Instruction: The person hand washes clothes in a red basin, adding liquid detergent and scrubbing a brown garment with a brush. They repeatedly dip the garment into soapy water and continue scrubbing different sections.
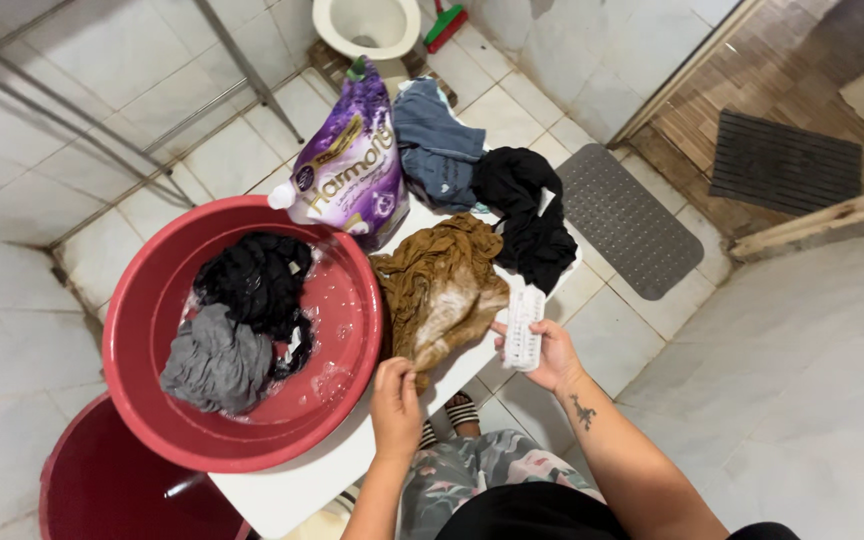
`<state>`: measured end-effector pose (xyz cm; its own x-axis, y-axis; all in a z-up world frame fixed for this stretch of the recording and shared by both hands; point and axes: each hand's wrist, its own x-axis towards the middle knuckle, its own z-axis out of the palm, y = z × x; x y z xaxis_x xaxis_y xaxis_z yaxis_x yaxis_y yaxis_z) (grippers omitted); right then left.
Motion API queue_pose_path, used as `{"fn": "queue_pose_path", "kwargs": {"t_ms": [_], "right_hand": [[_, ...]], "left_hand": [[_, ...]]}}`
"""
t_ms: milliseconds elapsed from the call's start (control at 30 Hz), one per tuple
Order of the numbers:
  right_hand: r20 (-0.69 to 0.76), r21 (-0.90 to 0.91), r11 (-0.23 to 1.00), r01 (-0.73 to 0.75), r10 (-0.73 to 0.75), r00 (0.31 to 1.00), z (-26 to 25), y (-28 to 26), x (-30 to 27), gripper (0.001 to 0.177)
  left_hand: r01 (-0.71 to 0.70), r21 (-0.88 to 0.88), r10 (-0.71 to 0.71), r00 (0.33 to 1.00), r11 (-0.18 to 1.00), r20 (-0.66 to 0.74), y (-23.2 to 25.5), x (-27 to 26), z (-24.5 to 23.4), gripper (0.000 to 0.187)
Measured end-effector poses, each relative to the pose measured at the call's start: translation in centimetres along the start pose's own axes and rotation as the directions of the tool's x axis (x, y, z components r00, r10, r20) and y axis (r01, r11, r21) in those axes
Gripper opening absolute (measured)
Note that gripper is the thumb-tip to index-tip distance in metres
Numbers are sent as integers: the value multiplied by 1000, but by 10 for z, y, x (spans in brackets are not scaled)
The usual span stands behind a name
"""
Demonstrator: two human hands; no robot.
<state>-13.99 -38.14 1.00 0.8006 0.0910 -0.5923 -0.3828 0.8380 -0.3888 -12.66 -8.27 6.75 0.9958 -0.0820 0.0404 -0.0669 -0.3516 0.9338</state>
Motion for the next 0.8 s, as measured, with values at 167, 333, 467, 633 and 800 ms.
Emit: {"fn": "queue_pose_path", "kwargs": {"t_ms": [167, 333, 467, 633, 800], "right_hand": [[189, 172, 983, -58, 25, 982, 20, 6, 32, 70], [212, 314, 919, -238, 176, 961, 33, 24, 75, 48], [146, 257, 928, -271, 240, 960, 51, 35, 79, 40], [-23, 110, 993, 29, -26, 999, 98, -9, 64, 57], [122, -54, 939, 340, -332, 936, 178, -125, 44, 61]], "left_hand": [[17, -345, -63, 991, 939, -120, 20, -1, -8, 7], [11, -591, -135, 976, 807, -168, 30, 9, -6, 8], [-89, -572, -72, 965, 816, -254, 36, 24, -17, 8], [-96, -572, -110, 943, 815, -315, 29, 40, -29, 8], [-127, -577, -104, 931, 807, -350, 40, 55, -28, 10]]}}
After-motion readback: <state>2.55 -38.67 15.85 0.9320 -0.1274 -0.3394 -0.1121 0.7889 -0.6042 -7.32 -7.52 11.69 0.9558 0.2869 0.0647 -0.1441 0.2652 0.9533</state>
